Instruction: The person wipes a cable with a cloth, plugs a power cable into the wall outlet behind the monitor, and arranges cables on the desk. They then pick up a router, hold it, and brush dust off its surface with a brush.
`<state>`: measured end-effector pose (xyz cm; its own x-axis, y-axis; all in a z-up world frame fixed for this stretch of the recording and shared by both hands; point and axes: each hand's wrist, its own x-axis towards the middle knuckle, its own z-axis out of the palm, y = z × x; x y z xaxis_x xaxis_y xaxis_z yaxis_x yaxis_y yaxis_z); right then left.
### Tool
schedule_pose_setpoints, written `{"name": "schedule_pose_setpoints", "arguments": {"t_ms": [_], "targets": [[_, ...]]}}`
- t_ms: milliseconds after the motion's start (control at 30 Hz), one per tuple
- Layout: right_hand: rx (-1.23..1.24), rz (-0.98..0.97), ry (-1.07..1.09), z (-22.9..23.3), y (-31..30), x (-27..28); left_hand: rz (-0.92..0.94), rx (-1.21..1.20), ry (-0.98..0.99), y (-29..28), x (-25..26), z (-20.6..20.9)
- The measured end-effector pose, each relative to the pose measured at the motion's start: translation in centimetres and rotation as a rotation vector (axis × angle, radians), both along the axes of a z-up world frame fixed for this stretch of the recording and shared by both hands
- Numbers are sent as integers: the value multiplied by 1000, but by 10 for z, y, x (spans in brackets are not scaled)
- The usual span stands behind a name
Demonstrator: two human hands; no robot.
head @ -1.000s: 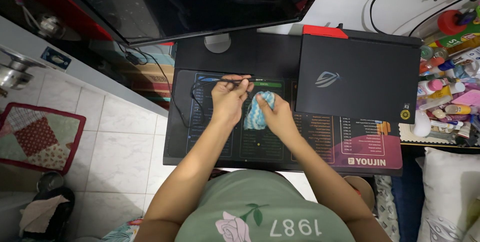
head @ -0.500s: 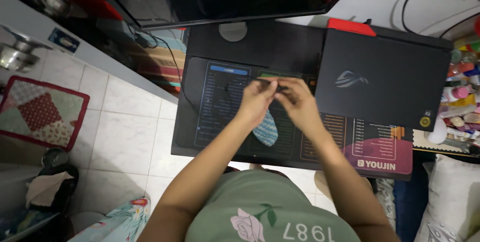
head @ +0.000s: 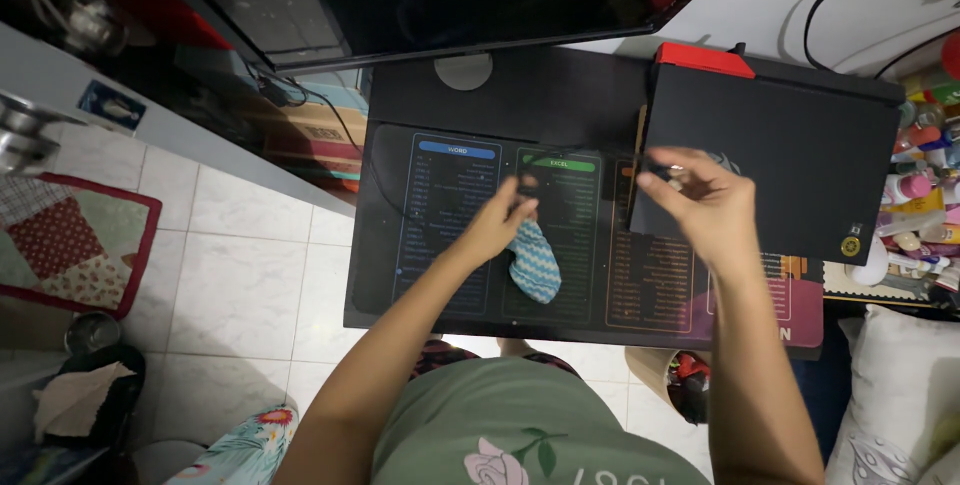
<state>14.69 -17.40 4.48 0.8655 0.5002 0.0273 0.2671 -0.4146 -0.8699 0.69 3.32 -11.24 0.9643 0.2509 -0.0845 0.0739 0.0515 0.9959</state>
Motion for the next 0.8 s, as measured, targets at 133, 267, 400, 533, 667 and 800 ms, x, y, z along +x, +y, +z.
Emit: {"name": "schedule_pose_setpoints", "arguments": {"t_ms": [133,267,400,533,667,800], "targets": [[13,53,-116,7,-14,5,-69,93,211,15,6,15],[115,-20,9,5,-26,12,242,828,-277,64,-15,23],[194,-62,22,-4,-26,14,1160,604,53,139,-40,5],[226,-81,17,-9,-11,10,1157,360,-145,228,-54,-35],[263,-89,36,-4,10,5,954,-357,-207,272,-56,-73],[282,-52,61,-3,28,-5,1059,-331,-227,290,-75,-86]]}}
